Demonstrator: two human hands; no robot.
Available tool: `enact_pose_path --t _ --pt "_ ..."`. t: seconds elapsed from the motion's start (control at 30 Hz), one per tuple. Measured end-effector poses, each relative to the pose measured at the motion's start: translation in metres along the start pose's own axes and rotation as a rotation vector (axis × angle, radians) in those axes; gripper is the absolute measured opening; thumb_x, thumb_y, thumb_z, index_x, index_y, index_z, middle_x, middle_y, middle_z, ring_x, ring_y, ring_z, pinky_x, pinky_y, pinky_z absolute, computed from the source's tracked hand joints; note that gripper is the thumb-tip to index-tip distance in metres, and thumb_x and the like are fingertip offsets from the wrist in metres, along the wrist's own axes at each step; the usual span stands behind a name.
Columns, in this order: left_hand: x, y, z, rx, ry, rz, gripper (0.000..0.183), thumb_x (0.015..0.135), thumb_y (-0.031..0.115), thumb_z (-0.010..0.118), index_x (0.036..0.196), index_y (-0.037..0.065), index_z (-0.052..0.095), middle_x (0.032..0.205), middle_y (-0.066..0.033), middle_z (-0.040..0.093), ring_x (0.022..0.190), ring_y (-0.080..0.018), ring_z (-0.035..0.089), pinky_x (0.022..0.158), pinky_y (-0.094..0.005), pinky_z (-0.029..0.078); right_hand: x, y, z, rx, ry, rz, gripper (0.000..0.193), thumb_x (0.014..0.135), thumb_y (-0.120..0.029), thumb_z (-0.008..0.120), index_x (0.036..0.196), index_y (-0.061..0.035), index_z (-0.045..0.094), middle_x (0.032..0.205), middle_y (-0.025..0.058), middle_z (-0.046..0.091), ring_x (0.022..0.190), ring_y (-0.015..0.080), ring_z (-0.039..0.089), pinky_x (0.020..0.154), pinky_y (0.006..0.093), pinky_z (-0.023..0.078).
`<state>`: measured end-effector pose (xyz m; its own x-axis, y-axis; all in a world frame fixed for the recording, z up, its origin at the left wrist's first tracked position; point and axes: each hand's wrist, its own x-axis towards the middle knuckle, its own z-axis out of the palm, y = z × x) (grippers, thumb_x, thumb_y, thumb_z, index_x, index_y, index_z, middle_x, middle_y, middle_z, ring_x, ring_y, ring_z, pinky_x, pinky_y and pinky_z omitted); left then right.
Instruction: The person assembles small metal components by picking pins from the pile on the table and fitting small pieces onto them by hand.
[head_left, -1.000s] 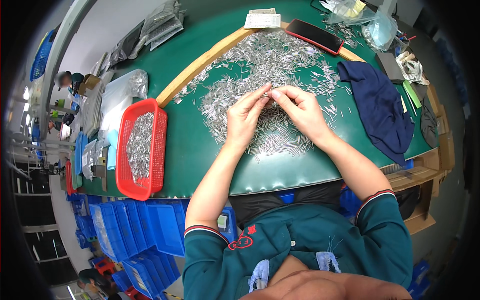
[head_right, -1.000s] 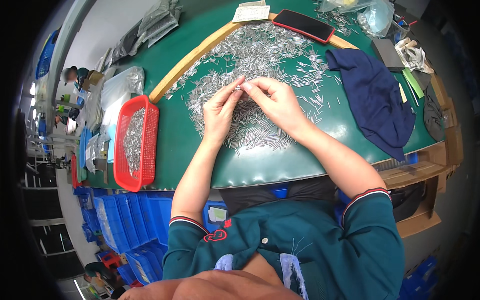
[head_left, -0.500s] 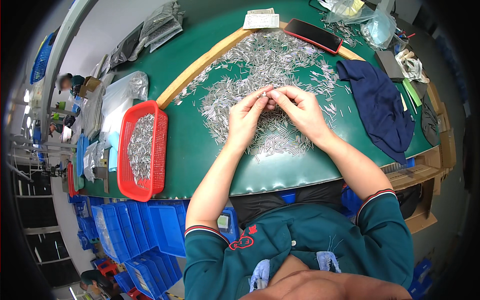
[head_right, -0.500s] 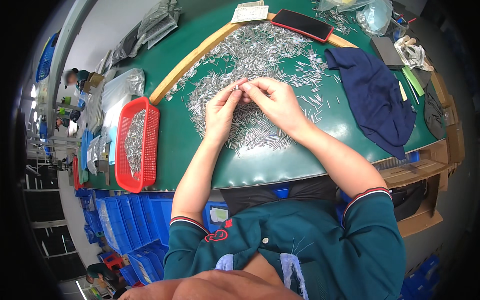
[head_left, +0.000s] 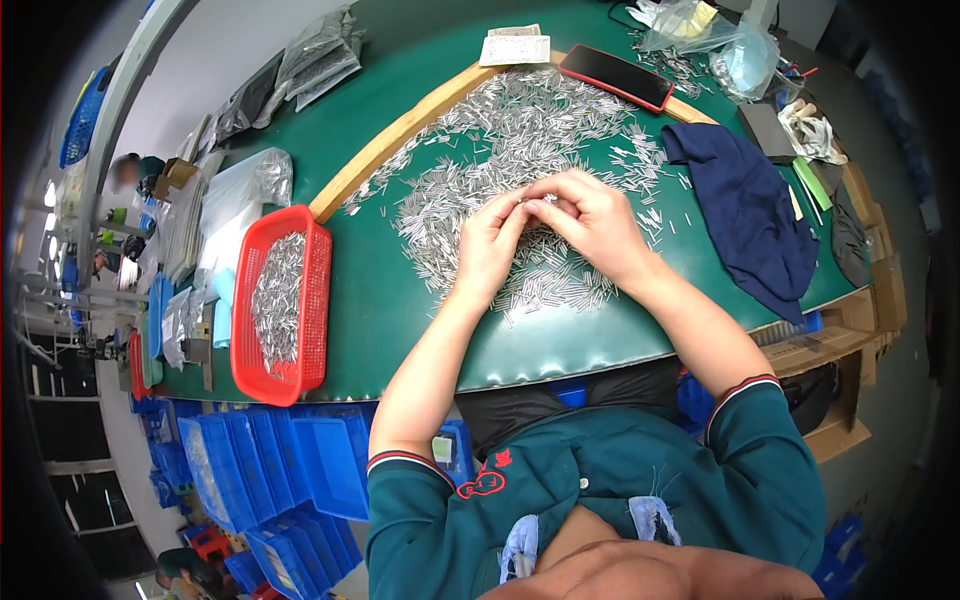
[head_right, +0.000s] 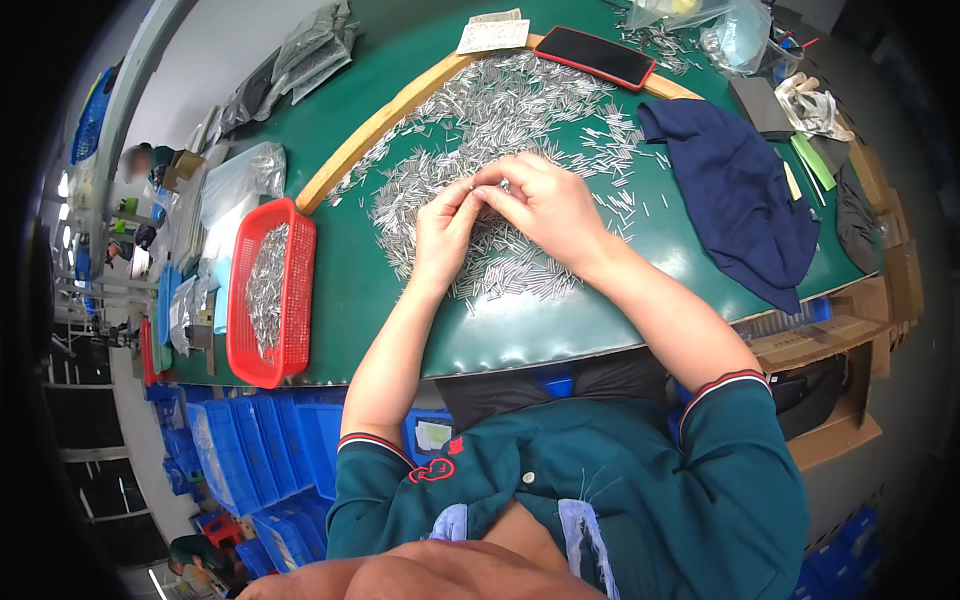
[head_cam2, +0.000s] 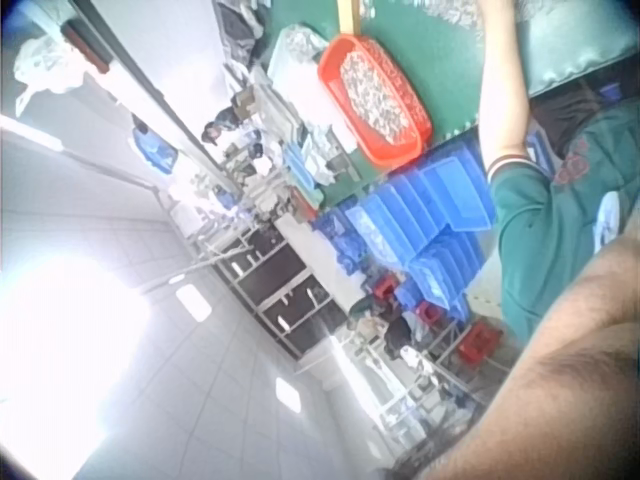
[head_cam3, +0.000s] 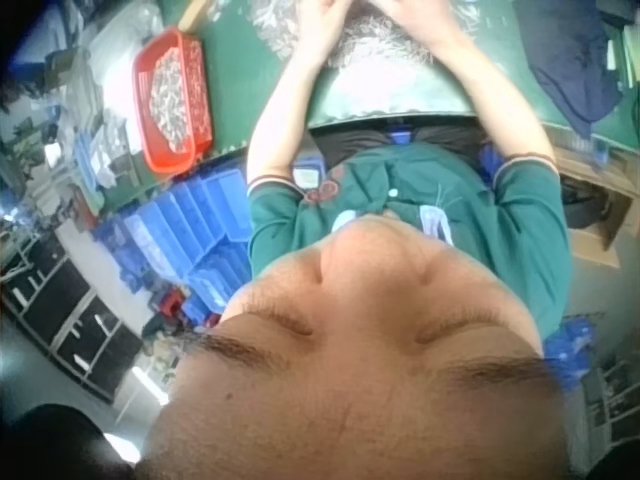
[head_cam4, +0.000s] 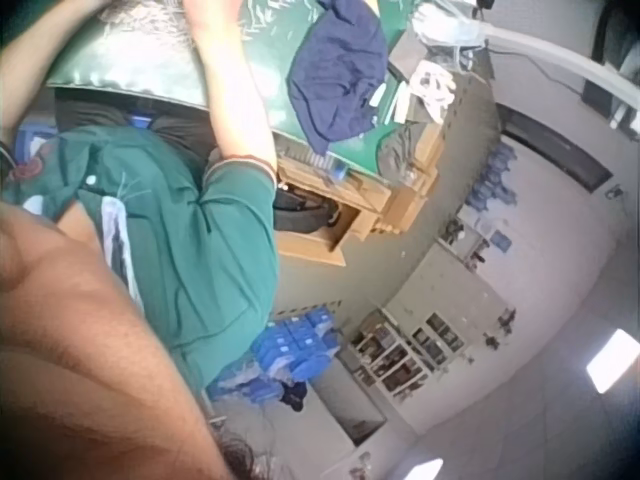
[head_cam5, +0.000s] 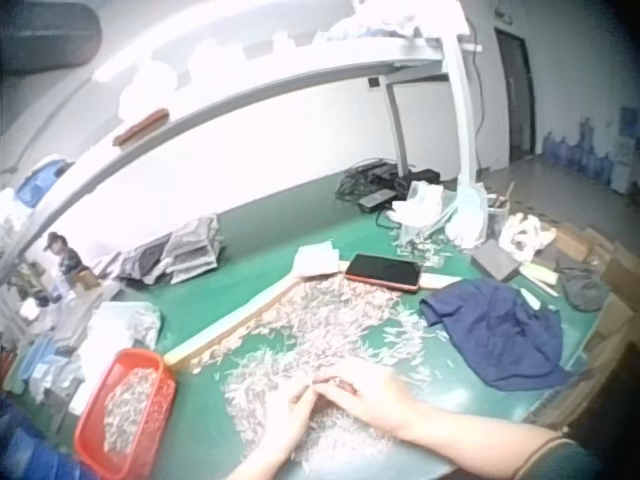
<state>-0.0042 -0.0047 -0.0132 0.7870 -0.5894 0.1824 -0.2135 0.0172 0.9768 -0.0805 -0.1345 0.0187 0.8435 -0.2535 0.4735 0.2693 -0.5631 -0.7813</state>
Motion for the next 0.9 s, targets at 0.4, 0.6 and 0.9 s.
enact_pose_path --t 0.4,0.6,0.9 --pt "0.004 0.016 -0.012 -0.209 -0.041 -0.134 0.023 0.087 0.014 0.050 0.103 -0.001 0.056 0.084 -0.0057 0.061 0.070 -0.0077 0.056 0.063 -0.0192 0.045 0.067 0.083 -0.107 -0.237 0.461 0.154 0.030 0.077 -0.034 0.058 0.086 -0.0060 0.063 0.071 0.0075 0.061 0.065 0.0164 0.058 0.060 0.0268 0.044" --pt "0.005 0.021 -0.017 -0.406 -0.020 -0.271 0.026 0.085 0.019 0.053 0.103 0.001 0.056 0.089 -0.0076 0.062 0.071 -0.0079 0.057 0.062 -0.0186 0.046 0.095 0.135 -0.176 -0.772 0.388 0.453 0.034 0.078 -0.039 0.053 0.089 -0.0097 0.065 0.083 0.0126 0.063 0.083 0.0295 0.060 0.072 0.0379 0.045" --pt "0.005 0.018 -0.023 -0.369 0.039 -0.275 0.029 0.085 0.021 0.053 0.106 0.001 0.056 0.095 -0.0063 0.061 0.069 -0.0086 0.060 0.054 -0.0164 0.046 0.084 0.059 -0.100 0.386 0.334 0.493 0.024 0.080 -0.030 0.058 0.091 -0.0100 0.063 0.053 -0.0101 0.030 0.043 0.0004 0.024 0.037 0.0175 0.015"
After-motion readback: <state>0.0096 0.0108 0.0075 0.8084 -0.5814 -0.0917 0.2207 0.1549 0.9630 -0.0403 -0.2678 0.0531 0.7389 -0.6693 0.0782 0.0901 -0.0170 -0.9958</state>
